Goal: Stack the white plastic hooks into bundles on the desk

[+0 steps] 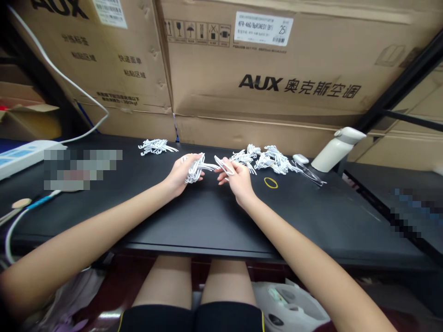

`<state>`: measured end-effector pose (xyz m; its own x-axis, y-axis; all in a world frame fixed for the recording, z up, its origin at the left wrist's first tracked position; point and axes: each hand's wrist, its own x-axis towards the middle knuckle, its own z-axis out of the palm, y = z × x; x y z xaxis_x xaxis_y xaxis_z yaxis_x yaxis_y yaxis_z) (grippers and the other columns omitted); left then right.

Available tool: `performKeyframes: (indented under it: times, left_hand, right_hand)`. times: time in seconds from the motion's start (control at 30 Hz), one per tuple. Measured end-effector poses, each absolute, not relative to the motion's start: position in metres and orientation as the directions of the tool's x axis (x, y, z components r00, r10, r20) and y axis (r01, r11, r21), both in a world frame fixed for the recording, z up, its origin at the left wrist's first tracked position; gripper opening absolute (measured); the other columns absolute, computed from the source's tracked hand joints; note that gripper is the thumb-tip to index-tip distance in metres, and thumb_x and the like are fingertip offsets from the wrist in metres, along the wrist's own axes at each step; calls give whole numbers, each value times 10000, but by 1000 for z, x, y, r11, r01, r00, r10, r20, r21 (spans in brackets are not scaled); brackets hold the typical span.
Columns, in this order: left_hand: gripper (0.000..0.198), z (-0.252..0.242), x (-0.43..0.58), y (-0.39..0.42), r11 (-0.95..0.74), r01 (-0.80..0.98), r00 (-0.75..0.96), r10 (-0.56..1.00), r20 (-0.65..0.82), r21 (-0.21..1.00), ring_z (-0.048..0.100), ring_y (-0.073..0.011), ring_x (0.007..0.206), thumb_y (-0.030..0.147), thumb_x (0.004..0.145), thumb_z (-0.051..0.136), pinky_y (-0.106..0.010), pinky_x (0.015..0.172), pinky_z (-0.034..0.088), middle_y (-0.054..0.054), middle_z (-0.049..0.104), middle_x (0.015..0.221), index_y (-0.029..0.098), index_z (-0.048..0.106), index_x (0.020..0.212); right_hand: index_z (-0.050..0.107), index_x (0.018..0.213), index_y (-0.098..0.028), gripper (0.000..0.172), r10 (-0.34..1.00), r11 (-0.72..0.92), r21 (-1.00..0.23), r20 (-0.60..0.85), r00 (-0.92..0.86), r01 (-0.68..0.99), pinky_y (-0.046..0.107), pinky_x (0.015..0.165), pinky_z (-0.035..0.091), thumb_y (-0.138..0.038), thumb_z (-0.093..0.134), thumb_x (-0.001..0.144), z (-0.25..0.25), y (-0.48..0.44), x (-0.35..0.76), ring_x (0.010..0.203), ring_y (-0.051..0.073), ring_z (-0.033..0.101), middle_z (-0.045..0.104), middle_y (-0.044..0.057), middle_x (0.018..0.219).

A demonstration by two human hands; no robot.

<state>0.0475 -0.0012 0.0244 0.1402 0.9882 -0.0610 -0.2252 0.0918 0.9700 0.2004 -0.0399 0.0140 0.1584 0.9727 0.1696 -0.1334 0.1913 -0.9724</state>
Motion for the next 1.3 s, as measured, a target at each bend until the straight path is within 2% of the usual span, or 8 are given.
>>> performKeyframes:
  times: [0.13,0.3,0.43,0.67,0.93,1.1,1.23,1.3]
  left_hand:
    - [260,22,47,0,85,-227,155,987,-50,970,613,-124,486,322,722,680,-226,414,510,8,600,676,167,529,867]
    - [249,22,48,0,76,-225,159,986,-40,971,615,-123,493,325,728,673,-221,415,509,5,592,681,162,535,856]
    - [246,23,48,-1,74,-223,153,987,-40,972,616,-124,495,321,726,677,-220,418,508,7,585,669,160,533,845]
    - [240,23,47,0,79,-223,157,987,-44,972,612,-126,486,317,732,672,-222,408,502,2,596,674,159,533,846]
    - [264,22,49,-2,23,-140,188,982,3,990,606,-128,478,361,732,669,-222,415,494,-2,619,652,176,536,864]
    - [281,19,49,-5,-105,-56,260,959,116,993,599,-140,484,372,722,669,-242,447,487,3,617,664,190,549,898]
    - [262,17,48,-10,-383,122,327,886,328,915,602,-128,648,363,688,700,-216,624,484,-2,644,744,179,618,855]
    - [249,17,47,-11,-470,179,377,844,381,865,602,-139,750,359,690,694,-215,717,472,-3,661,803,177,646,852]
  right_hand:
    - [624,725,-163,335,954,242,-959,208,215,-146,185,433,479,-496,668,734,13,-38,202,530,72,552,635,13,734]
    - [616,730,-158,347,966,218,-963,191,173,-157,202,445,500,-500,669,741,13,-39,202,525,100,591,639,18,644]
    - [626,790,-162,352,969,213,-967,190,161,-138,212,460,502,-510,655,753,12,-40,200,533,110,602,654,24,647]
    - [603,676,-167,358,942,272,-956,241,236,-110,196,441,479,-515,645,748,13,-39,201,559,95,563,607,13,679]
    - [610,718,-171,340,948,261,-961,236,216,-96,213,457,505,-507,623,765,15,-41,201,602,120,595,638,25,688]
    - [630,719,-165,351,954,262,-964,253,159,-35,245,464,526,-511,612,778,14,-41,201,548,129,590,631,21,631]
    - [661,844,-174,360,949,304,-949,310,58,86,251,456,498,-522,584,799,11,-44,201,537,137,580,633,20,659]
    - [667,888,-176,362,943,325,-938,330,29,117,247,493,493,-517,586,799,10,-45,201,582,138,588,645,25,715]
